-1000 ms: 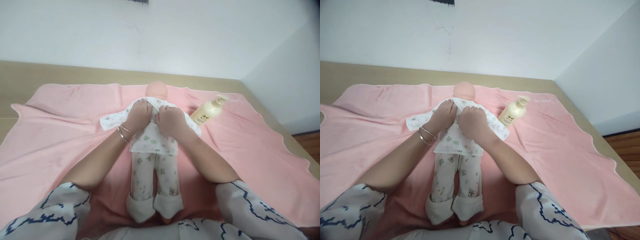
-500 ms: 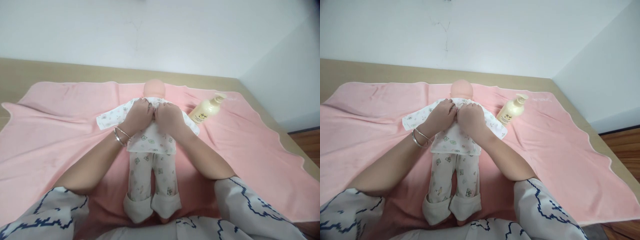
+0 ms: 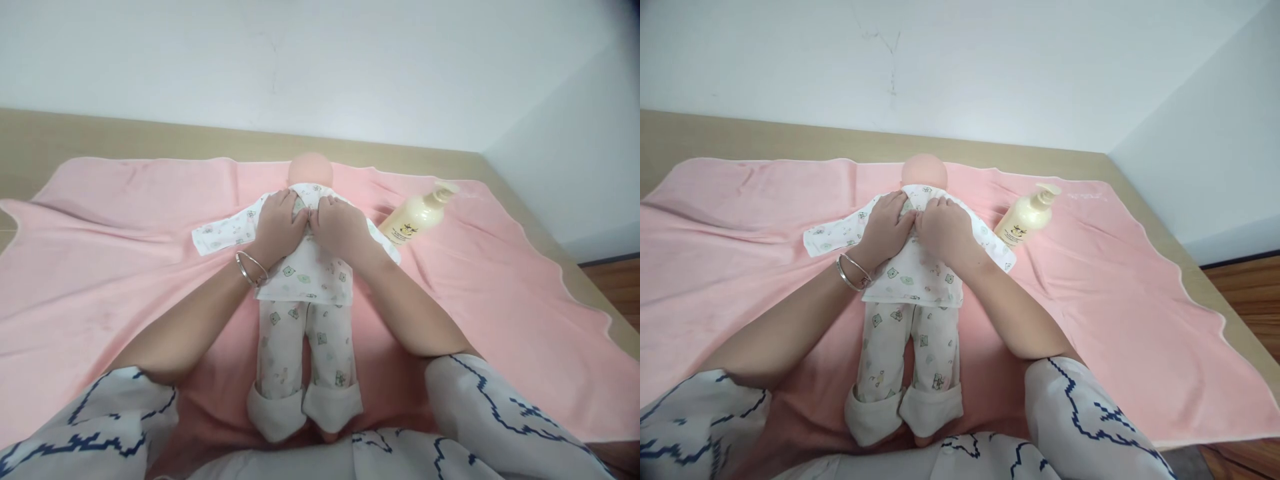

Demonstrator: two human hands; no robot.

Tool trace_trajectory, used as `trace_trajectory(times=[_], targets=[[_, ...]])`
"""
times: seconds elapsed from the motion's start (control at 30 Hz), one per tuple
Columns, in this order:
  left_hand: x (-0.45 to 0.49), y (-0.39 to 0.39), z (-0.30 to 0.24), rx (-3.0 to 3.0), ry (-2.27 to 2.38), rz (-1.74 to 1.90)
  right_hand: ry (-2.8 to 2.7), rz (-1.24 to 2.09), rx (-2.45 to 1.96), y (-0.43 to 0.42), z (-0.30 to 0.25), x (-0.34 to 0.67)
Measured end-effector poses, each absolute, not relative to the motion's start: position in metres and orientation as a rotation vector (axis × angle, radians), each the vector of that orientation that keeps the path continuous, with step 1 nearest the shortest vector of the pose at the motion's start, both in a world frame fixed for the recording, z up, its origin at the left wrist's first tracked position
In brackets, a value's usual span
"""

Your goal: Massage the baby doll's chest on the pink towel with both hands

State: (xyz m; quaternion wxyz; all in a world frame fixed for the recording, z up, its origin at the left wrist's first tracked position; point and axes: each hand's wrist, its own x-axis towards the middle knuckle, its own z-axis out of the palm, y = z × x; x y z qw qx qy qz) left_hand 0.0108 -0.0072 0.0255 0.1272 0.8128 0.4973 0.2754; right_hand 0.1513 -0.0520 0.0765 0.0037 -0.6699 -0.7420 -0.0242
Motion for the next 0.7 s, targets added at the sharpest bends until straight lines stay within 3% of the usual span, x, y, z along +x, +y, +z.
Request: trace_trajectory(times=[0.27,0.7], targets=[[0.011,-0.006,0.024,2.354,1.493,0.793,-2.235,0.084,-1.987,-0.037,0.059,0.162],[0.014,-0.020,0.045,2.440,1.520,0.628,-2.261,0.277,-2.059,-0.043,0.087,0.165]])
